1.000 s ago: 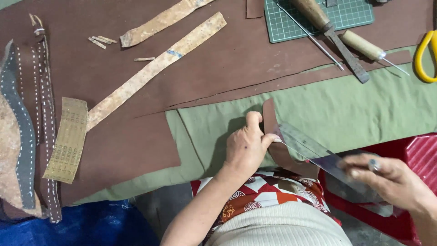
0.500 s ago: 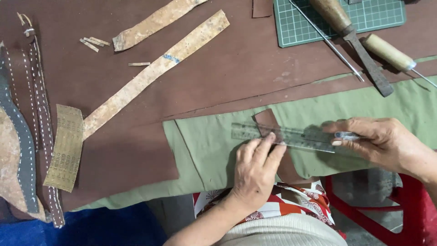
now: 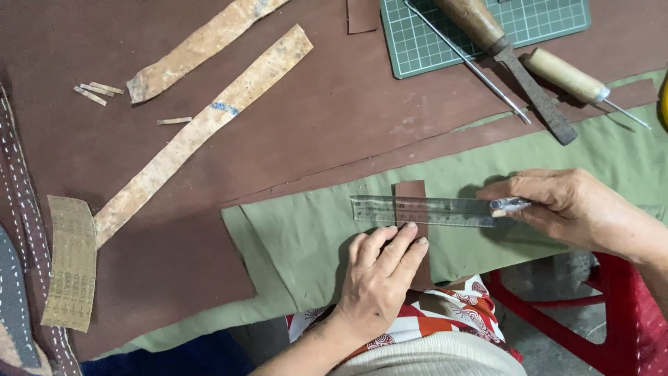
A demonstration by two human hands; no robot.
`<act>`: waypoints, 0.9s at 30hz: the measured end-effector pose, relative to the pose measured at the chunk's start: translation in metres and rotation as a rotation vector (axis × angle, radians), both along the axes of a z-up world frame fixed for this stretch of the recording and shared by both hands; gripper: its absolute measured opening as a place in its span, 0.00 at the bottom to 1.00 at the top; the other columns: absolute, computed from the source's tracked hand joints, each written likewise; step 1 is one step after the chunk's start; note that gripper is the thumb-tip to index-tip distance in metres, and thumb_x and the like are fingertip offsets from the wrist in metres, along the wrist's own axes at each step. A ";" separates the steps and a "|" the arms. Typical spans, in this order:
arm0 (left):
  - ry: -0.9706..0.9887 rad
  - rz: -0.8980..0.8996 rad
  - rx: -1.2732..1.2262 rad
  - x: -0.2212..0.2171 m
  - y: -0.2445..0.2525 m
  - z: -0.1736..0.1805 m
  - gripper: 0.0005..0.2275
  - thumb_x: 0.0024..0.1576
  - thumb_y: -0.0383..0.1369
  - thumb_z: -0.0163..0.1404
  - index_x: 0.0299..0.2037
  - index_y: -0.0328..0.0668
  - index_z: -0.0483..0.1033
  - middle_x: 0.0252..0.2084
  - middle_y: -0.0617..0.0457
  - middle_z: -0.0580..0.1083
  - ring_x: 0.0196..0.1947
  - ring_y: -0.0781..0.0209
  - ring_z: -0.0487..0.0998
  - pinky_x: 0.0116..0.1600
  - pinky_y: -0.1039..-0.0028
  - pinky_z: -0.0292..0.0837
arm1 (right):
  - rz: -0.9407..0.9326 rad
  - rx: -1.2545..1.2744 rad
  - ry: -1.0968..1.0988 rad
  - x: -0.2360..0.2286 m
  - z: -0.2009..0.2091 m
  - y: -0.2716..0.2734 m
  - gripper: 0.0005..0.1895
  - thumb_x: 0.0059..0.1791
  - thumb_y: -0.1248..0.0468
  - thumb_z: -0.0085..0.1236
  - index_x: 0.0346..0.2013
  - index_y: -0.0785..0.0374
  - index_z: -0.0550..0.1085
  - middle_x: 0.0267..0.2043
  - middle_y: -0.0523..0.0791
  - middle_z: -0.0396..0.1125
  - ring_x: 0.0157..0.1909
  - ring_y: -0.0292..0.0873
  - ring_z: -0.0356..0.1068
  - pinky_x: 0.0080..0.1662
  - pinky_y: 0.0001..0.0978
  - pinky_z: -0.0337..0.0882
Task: Measuring, marking, and burnishing leather strips on a workshop table.
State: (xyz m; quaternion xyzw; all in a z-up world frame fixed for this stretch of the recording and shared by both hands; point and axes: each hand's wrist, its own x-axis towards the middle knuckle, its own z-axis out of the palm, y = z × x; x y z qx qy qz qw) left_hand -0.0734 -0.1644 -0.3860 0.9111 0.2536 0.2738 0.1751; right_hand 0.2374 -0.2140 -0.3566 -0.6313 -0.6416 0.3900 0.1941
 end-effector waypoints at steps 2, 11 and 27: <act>0.010 -0.021 -0.005 -0.002 -0.001 -0.001 0.09 0.64 0.24 0.51 0.51 0.41 0.81 0.59 0.47 0.75 0.54 0.47 0.73 0.54 0.53 0.68 | 0.011 -0.016 -0.019 -0.006 0.000 0.004 0.23 0.45 0.65 0.60 0.56 0.49 0.78 0.49 0.36 0.80 0.48 0.36 0.82 0.49 0.25 0.78; 0.179 -0.010 -0.063 0.005 0.004 0.016 0.17 0.62 0.22 0.45 0.61 0.37 0.73 0.57 0.46 0.70 0.52 0.47 0.67 0.55 0.52 0.62 | 0.102 0.210 -0.176 -0.030 -0.003 0.018 0.22 0.48 0.67 0.56 0.57 0.52 0.75 0.47 0.42 0.70 0.47 0.46 0.71 0.46 0.39 0.73; 0.293 -0.007 0.031 0.011 0.013 0.023 0.14 0.64 0.25 0.46 0.58 0.42 0.77 0.70 0.46 0.65 0.69 0.40 0.67 0.57 0.51 0.61 | 0.106 0.579 -0.453 -0.048 -0.014 0.006 0.21 0.50 0.59 0.64 0.56 0.59 0.75 0.56 0.50 0.70 0.32 0.46 0.63 0.34 0.36 0.71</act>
